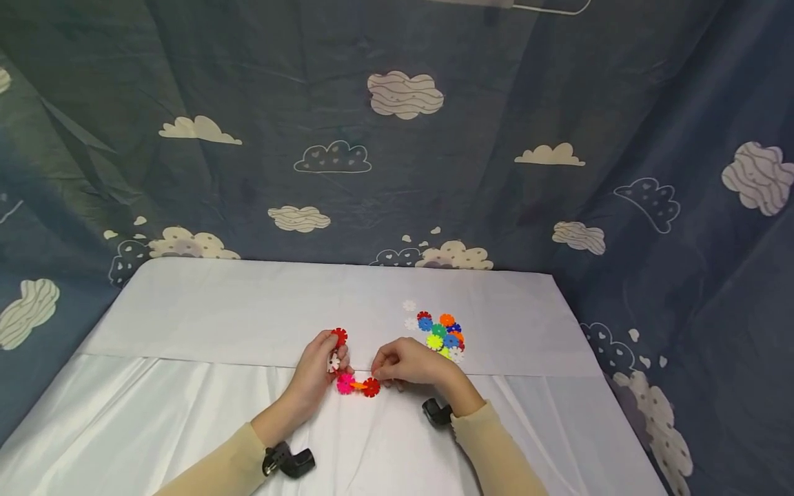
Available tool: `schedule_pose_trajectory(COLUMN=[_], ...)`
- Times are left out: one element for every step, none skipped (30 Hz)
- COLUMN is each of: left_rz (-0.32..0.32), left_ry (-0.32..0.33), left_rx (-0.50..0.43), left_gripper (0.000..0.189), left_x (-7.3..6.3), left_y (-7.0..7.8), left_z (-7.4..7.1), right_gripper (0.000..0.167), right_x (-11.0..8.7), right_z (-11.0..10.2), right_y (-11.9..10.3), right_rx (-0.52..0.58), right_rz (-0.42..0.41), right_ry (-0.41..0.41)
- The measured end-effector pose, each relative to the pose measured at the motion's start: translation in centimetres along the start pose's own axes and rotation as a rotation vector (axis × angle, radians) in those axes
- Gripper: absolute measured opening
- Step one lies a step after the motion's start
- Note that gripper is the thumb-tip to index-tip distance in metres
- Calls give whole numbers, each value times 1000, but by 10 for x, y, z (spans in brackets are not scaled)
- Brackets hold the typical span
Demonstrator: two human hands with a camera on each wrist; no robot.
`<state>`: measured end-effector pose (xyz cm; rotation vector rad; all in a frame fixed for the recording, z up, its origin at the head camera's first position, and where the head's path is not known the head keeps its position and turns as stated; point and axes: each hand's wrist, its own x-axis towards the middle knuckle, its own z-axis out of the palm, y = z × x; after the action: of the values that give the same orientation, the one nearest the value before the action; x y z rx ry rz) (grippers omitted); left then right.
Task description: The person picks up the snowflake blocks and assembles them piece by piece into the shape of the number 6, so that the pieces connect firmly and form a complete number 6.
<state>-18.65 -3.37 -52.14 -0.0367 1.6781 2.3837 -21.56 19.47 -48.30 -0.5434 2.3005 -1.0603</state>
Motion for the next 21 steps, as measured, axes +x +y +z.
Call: schedule_pose_trajectory(left_rz=[3, 6, 9, 11, 13, 13, 12, 12, 10, 8, 8, 10, 14, 17, 17, 20, 23, 20, 17, 14, 13], left_ry=[-7, -14, -17, -21, -22, -24, -28, -35, -44, -53, -61, -70, -77, -83, -85, -89, -92, -92, -92, -93, -94], left_rx=[6, 11, 18, 25, 32, 39, 47, 57, 67, 77, 87, 95, 103, 109, 113, 123, 132, 141, 149, 160, 171], left_gripper=[17, 18, 19, 19, 20, 21, 24, 28, 31, 35, 38, 40, 41, 42, 42, 42, 42, 42, 42, 41, 41], left_x=[0, 1, 1, 1, 1, 2, 2, 2, 3, 3, 3, 3, 3, 3, 3, 3, 3, 3, 2, 1, 1], left_y=[0, -1, -1, -1, -1, -2, -2, -3, -3, -4, -4, -4, -4, -4, -3, -3, -3, -4, -4, -4, -4], left_z=[0, 0, 0, 0, 0, 0, 0, 1, 1, 1, 1, 1, 1, 1, 1, 1, 0, -1, -1, -2, -2], right_gripper=[10, 12, 16, 20, 25, 30, 35, 38, 40, 40, 40, 39, 37, 35, 32, 29, 26, 24, 22, 20, 18], right_x=[-1, -1, 0, 0, 2, 3, 5, 7, 9, 10, 11, 13, 14, 15, 16, 17, 17, 18, 18, 18, 18], right_z=[-7, -14, -21, -27, -33, -36, -38, -39, -39, -39, -38, -37, -37, -36, -36, -36, -35, -34, -33, -33, -32], right_y=[1, 3, 6, 9, 13, 17, 22, 26, 29, 32, 33, 35, 35, 35, 34, 33, 32, 31, 29, 28, 26], right_rx=[-4, -31, -70, -127, -186, -254, -324, -392, -442, -484, -512, -535, -544, -541, -538, -526, -510, -497, -485, -475, -467], right_rz=[12, 17, 33, 53, 86, 127, 168, 202, 235, 254, 267, 271, 270, 268, 264, 253, 242, 231, 219, 207, 196], right_ry=[50, 119, 204, 290, 371, 441, 490, 523, 536, 539, 542, 543, 546, 556, 567, 575, 578, 576, 572, 570, 565])
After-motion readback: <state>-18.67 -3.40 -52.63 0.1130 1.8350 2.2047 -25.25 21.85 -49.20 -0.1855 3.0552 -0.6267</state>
